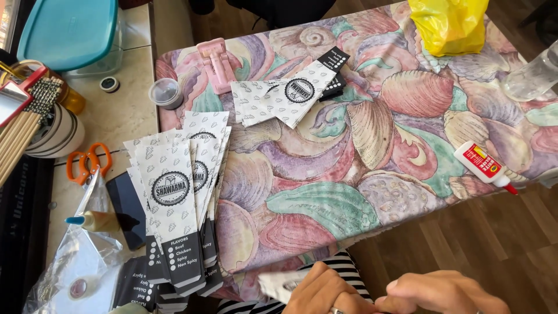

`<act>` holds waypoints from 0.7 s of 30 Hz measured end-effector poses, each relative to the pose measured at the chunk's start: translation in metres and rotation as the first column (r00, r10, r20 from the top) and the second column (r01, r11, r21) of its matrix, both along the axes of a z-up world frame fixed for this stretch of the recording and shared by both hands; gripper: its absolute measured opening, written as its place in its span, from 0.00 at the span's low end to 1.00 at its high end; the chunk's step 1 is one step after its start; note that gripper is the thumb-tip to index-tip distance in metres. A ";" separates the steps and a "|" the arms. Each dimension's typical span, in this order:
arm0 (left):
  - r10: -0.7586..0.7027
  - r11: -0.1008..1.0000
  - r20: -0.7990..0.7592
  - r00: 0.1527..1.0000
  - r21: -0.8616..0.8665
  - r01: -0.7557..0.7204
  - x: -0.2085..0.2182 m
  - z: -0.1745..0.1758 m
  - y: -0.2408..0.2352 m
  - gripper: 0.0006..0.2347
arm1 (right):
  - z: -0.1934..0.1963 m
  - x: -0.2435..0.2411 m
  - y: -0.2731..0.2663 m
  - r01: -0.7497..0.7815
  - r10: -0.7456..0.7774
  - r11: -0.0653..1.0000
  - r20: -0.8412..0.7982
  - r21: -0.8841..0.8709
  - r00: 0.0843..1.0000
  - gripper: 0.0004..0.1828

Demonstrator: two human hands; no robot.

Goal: Applying glue to the edges of stacked paper food wraps to assemble them.

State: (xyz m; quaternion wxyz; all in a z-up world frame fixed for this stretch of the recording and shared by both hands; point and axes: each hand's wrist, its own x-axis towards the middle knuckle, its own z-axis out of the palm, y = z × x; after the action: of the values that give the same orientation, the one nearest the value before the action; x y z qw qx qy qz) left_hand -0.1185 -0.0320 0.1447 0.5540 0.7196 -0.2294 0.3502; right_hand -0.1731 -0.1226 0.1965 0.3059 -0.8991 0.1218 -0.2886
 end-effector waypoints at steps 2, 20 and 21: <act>0.017 0.995 -0.102 0.995 -0.098 -0.027 0.002 0.011 0.007 0.14 | -0.010 -0.013 -0.020 0.069 -0.060 0.993 -0.102 0.091 0.993 0.05; -0.223 0.974 -0.031 0.974 0.019 0.224 0.020 -0.008 0.037 0.18 | -0.012 0.049 -0.057 -0.816 0.806 0.566 -0.129 -0.119 0.578 0.06; -0.430 0.902 -0.184 0.884 -0.032 0.432 0.023 -0.007 0.046 0.16 | -0.018 0.049 -0.057 -0.811 0.810 0.575 -0.058 -0.111 0.583 0.07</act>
State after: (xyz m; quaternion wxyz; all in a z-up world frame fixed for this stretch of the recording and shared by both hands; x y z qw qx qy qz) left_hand -0.0952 0.0144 0.1376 0.6335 0.6829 -0.3320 0.1484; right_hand -0.1238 -0.1794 0.1790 0.3468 -0.8728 -0.3205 -0.1237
